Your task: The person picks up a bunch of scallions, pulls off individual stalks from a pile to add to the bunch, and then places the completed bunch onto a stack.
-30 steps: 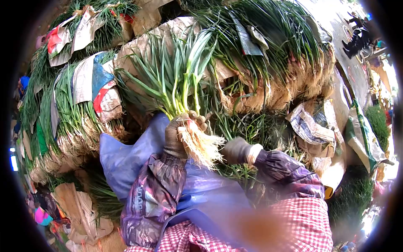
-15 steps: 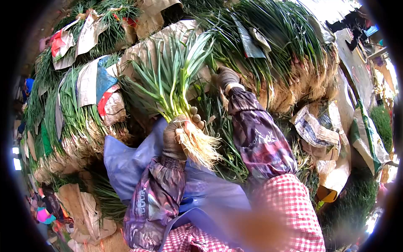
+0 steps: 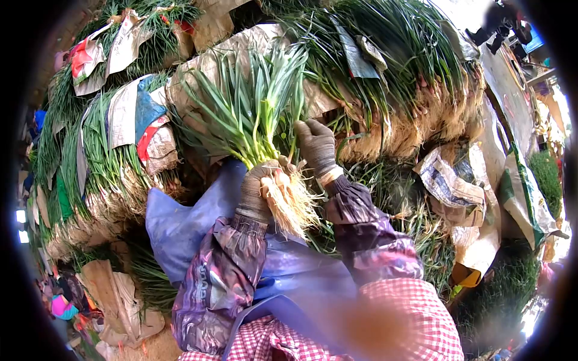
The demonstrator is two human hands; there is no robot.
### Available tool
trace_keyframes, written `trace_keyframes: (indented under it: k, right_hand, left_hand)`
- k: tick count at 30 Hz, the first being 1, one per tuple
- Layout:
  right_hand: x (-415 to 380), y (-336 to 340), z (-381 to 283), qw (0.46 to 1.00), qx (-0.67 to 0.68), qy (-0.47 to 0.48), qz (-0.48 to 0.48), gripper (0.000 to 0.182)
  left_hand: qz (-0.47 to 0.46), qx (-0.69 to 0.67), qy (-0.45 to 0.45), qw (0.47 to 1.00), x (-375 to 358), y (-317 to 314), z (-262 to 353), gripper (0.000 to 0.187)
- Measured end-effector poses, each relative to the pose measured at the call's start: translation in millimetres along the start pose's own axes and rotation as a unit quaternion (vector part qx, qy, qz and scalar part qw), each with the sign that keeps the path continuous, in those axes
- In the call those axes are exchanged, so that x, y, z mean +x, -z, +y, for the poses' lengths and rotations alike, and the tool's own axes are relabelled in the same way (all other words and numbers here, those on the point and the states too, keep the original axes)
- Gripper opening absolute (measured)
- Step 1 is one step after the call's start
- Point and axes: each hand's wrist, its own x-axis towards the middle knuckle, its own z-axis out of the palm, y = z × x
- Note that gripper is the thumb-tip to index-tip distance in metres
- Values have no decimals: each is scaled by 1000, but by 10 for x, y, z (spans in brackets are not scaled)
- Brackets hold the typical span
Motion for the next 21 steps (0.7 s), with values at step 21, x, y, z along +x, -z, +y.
trace_keyframes:
  k: [21]
  right_hand:
    - [-399,357,-182,899,294,-255,-202,24]
  left_hand:
    - [-85,-53,31,995,-93,-55,40,32]
